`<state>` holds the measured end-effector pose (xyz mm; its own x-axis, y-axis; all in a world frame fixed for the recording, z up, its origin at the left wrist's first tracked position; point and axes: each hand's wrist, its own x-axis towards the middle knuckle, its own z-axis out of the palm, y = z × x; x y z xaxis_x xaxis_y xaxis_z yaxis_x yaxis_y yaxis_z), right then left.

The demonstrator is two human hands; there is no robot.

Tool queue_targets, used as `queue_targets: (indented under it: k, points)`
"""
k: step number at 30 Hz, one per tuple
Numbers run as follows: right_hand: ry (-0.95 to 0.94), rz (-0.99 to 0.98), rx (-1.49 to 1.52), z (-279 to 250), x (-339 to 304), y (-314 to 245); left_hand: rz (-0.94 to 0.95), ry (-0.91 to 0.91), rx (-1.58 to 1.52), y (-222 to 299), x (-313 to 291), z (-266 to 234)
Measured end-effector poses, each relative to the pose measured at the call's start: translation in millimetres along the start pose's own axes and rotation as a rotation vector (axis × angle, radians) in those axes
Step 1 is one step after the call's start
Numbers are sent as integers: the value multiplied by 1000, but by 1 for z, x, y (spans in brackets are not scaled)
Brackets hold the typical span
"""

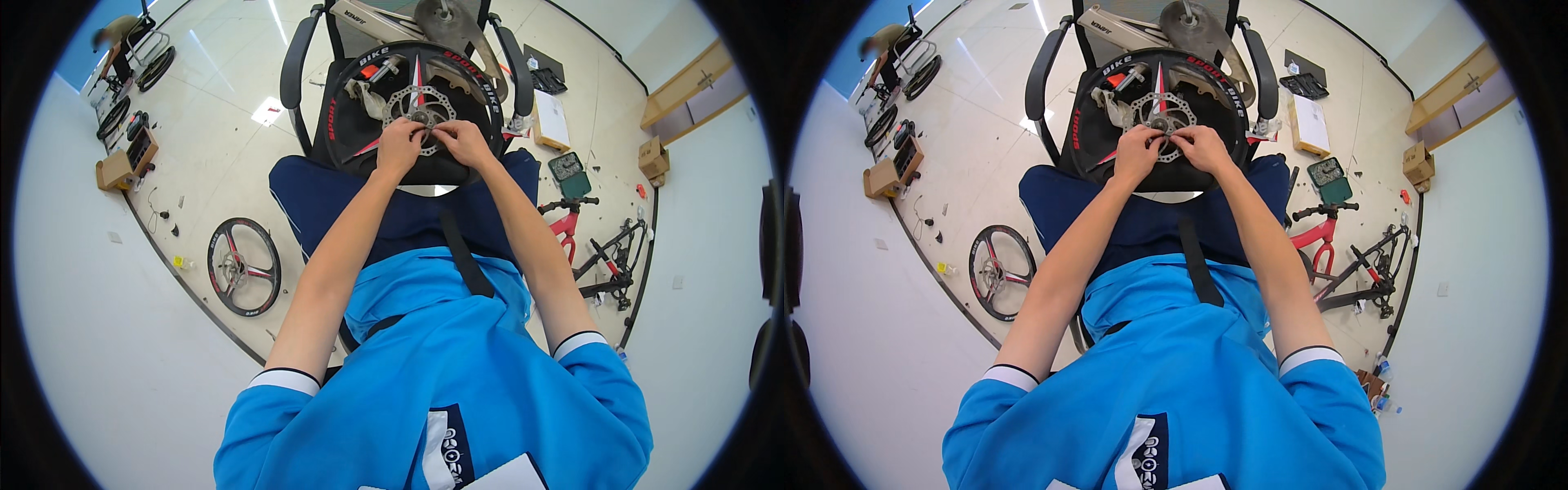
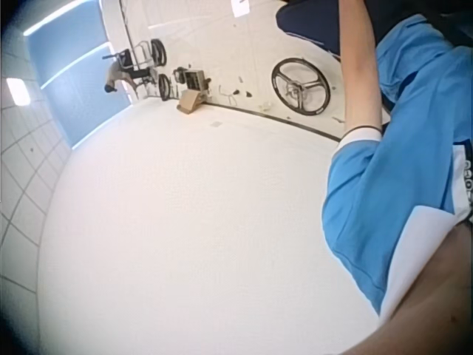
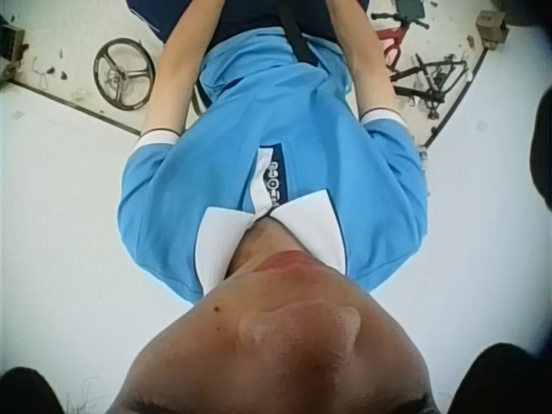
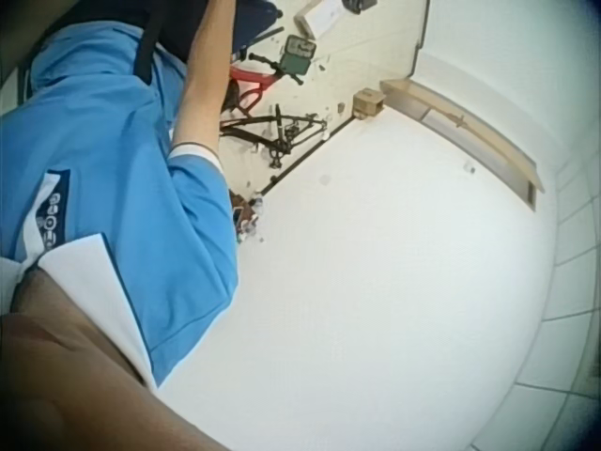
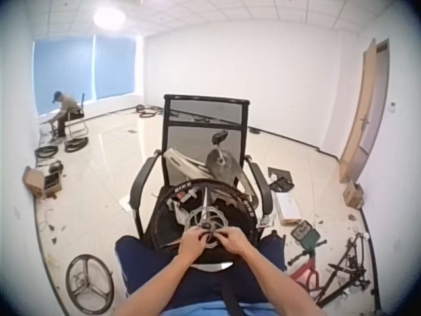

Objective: The person installs a metal disc onto a bicycle wheel hub, aligns it, and secures it by tightening small fasteners by hand. The wheel remains on a stand during the process.

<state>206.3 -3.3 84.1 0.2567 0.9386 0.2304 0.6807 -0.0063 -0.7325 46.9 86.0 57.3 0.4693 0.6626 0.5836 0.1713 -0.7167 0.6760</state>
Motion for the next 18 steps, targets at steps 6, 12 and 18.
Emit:
queue_targets:
  k: [6, 12, 18]
  points:
    - [-77, -129, -130, -12, 8, -5, 46, 15, 69, 4, -2, 2]
    - [-221, -271, -374, -25, 26, -12, 39, -26, 132, 9, -2, 2]
    - [-212, -136, -361, -34, 31, -18, 58, -9, 168, 6, -2, 7]
